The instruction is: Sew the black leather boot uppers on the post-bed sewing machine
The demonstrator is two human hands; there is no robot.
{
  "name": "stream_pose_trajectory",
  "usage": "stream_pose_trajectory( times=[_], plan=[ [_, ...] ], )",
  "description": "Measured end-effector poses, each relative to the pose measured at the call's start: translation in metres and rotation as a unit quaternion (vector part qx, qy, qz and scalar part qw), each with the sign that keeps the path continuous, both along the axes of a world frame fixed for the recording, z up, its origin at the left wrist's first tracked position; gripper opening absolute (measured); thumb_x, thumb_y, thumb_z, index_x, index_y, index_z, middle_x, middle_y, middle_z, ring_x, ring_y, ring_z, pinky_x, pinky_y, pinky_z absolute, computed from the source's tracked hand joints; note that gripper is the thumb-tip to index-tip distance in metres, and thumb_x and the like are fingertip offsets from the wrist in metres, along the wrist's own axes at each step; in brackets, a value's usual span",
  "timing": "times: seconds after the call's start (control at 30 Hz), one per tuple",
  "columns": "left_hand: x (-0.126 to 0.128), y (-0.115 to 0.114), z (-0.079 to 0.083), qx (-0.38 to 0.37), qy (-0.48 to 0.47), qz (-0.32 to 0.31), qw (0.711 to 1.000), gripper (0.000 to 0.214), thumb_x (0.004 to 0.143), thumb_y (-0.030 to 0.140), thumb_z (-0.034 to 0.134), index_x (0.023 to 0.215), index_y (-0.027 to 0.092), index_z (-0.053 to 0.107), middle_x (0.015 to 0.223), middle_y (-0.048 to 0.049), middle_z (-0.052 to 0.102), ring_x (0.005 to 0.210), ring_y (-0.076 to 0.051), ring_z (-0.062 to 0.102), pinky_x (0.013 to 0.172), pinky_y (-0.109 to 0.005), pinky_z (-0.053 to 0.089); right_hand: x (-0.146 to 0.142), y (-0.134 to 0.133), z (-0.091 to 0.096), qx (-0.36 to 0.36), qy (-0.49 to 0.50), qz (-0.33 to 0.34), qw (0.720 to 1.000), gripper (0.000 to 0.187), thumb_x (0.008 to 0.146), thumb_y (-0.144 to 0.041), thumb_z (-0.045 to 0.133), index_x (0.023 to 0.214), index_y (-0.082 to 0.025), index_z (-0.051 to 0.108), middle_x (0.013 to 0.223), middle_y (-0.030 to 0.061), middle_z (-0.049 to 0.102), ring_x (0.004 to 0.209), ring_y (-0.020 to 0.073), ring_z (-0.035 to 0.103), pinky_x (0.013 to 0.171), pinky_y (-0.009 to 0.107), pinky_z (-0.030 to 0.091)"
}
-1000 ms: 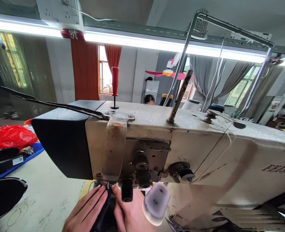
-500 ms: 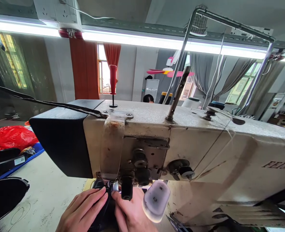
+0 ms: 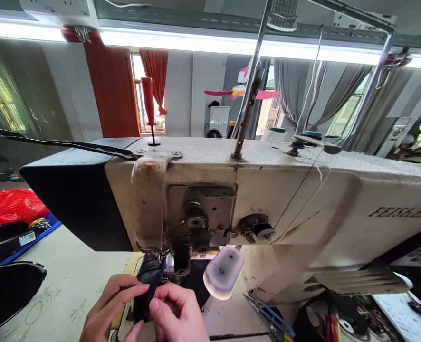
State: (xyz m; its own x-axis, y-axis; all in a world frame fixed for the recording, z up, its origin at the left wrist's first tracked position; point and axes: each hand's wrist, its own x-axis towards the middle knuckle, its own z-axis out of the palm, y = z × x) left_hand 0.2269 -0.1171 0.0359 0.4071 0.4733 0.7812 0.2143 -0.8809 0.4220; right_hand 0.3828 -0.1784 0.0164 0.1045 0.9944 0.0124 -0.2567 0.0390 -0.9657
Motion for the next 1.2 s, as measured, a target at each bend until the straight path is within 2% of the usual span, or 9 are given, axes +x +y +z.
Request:
stream_pose_trajectory(
  times=[0.1,0.23,0.33,0.53,0.7,0.83,0.97,1.1,1.2],
  plan=[
    [-0.008,0.005,0.007,0.015,0.018,-0.037,0.999,0.028,0.087,0.010,0.057,0.112,0.020,0.062,0.100,-0.0073,0.060,0.093,-0.018,0.064,0.075,-0.027,0.061,-0.004,0.003,0.000,0.038,0.047,0.051,0.997,0.048,0.077,-0.059,0.077,0.088,-0.016,0.059,0.055,-0.0069,0.052,0.042,0.0055,0.048,0.045,0.018,0.040],
    [-0.012,0.007,0.002,0.071,0.030,-0.019,0.997,0.027,0.089,0.003,0.058,0.112,0.016,0.063,0.095,-0.0073,0.066,0.088,-0.015,0.067,0.076,-0.023,0.060,-0.011,0.007,-0.005,0.054,0.125,0.022,0.990,0.053,0.068,-0.057,0.084,0.090,-0.015,0.060,0.056,-0.0068,0.054,0.042,0.0054,0.049,0.043,0.018,0.045],
    [-0.011,0.002,-0.002,0.128,0.034,0.007,0.991,0.031,0.088,-0.001,0.057,0.115,0.013,0.064,0.100,-0.0096,0.067,0.095,-0.016,0.067,0.083,-0.024,0.060,-0.017,0.007,-0.008,0.065,0.137,0.006,0.988,0.048,0.070,-0.052,0.085,0.091,-0.014,0.064,0.058,-0.0046,0.058,0.042,0.0067,0.052,0.043,0.019,0.045],
    [-0.010,-0.003,-0.003,0.121,0.050,0.031,0.991,0.032,0.087,0.006,0.061,0.118,0.014,0.063,0.104,-0.0102,0.066,0.097,-0.018,0.068,0.084,-0.025,0.061,-0.020,0.004,-0.005,0.090,0.133,-0.035,0.986,0.037,0.071,-0.041,0.087,0.091,-0.014,0.072,0.061,-0.0014,0.063,0.051,0.0105,0.059,0.052,0.023,0.050],
    [-0.011,-0.002,-0.005,0.098,0.041,0.022,0.994,0.031,0.088,0.004,0.056,0.116,0.015,0.064,0.105,-0.0097,0.067,0.098,-0.016,0.069,0.083,-0.024,0.061,-0.024,0.002,-0.003,0.084,0.136,-0.046,0.986,0.047,0.069,-0.049,0.086,0.093,-0.012,0.069,0.059,-0.0006,0.064,0.049,0.0092,0.059,0.053,0.021,0.048],
    [-0.013,-0.003,-0.007,0.110,0.037,0.018,0.993,0.034,0.087,0.001,0.053,0.116,0.014,0.065,0.105,-0.0101,0.070,0.100,-0.016,0.070,0.085,-0.024,0.061,-0.027,0.002,-0.005,0.051,0.125,-0.053,0.989,0.049,0.062,-0.042,0.092,0.093,-0.011,0.069,0.056,-0.0033,0.060,0.049,0.0092,0.058,0.052,0.021,0.048],
    [-0.012,-0.004,-0.012,0.130,0.040,0.006,0.991,0.033,0.087,-0.001,0.057,0.116,0.012,0.067,0.105,-0.0105,0.072,0.101,-0.016,0.071,0.088,-0.023,0.060,-0.029,0.004,-0.004,0.045,0.096,-0.068,0.992,0.048,0.067,-0.053,0.085,0.086,-0.013,0.069,0.058,-0.0023,0.060,0.045,0.0086,0.054,0.049,0.022,0.046],
    [-0.003,-0.009,-0.021,0.166,0.015,0.068,0.984,0.032,0.086,-0.002,0.058,0.112,0.012,0.070,0.105,-0.0095,0.073,0.102,-0.016,0.070,0.091,-0.024,0.057,-0.032,0.004,-0.005,0.033,0.073,-0.116,0.990,0.049,0.067,-0.059,0.082,0.074,-0.015,0.063,0.054,-0.0045,0.054,0.044,0.0073,0.048,0.046,0.020,0.043],
    [0.004,-0.012,-0.024,0.206,-0.006,0.121,0.971,0.028,0.085,-0.003,0.062,0.107,0.012,0.072,0.100,-0.0071,0.074,0.098,-0.015,0.070,0.092,-0.024,0.053,-0.034,0.000,-0.006,0.015,0.052,-0.145,0.988,0.055,0.069,-0.066,0.077,0.069,-0.016,0.056,0.049,-0.0067,0.047,0.039,0.0046,0.040,0.040,0.016,0.033]
  ],
)
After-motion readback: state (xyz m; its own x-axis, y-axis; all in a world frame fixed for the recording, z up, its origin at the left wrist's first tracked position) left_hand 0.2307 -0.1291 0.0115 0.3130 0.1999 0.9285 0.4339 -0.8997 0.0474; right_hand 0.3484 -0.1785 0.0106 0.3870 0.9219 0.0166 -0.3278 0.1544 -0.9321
